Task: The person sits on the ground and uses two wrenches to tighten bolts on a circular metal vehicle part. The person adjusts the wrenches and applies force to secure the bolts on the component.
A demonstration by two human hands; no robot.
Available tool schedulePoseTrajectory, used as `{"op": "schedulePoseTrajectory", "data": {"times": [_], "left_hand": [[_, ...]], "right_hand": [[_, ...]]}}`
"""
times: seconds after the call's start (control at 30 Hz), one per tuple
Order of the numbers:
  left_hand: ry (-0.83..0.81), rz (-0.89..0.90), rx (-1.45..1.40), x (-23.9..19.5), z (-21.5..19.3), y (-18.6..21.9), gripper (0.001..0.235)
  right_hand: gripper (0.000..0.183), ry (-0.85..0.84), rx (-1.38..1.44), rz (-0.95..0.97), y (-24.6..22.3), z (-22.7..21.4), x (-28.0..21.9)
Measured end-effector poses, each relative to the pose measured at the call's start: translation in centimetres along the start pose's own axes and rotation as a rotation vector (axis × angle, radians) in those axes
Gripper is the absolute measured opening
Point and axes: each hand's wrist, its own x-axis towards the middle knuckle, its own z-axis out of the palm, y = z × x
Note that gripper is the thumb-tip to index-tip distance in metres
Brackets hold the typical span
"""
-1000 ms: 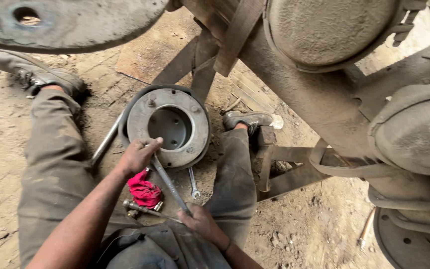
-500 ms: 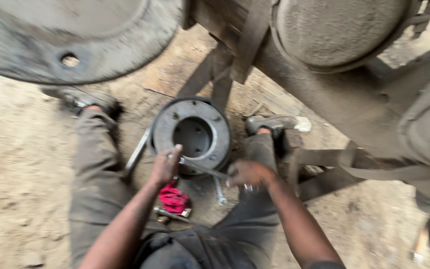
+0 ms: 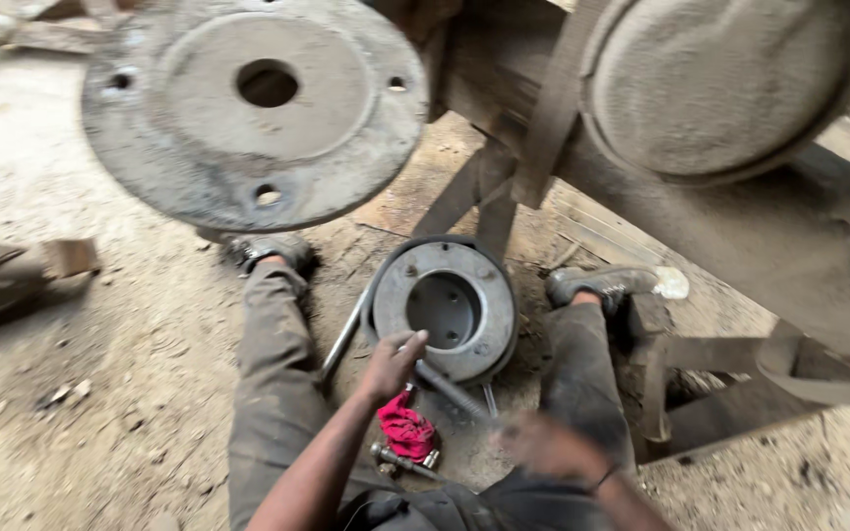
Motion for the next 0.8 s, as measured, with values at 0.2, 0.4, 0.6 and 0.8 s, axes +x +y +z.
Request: {"op": "schedulePoseTrajectory", "data": {"times": [0.2, 0.4, 0.6, 0.8], "left_hand": [[0.146, -0.066, -0.162, 0.1, 1.8, 0.3, 0.052], [0.101, -0.118, -0.036, 0.6, 1.1, 0.9, 0.051], [-0.022, -0.173, -0.076, 1.6, 0.4, -0.1, 0.052], [-0.128, -0.196, 0.003, 1.4, -0.5, 0.8, 0.047]], "right_hand": [[0.037, -0.011, 0.089, 0.289, 0.8, -12.4, 4.1], [0.047, -0.157, 0.438, 0.498, -1.6, -4.6, 0.9], [0.041, 0.073, 0.458, 0.391, -0.5, 1.3, -1.1], [0.042, 0.109, 0.977, 0.242, 0.4, 12.9, 2.2]]}}
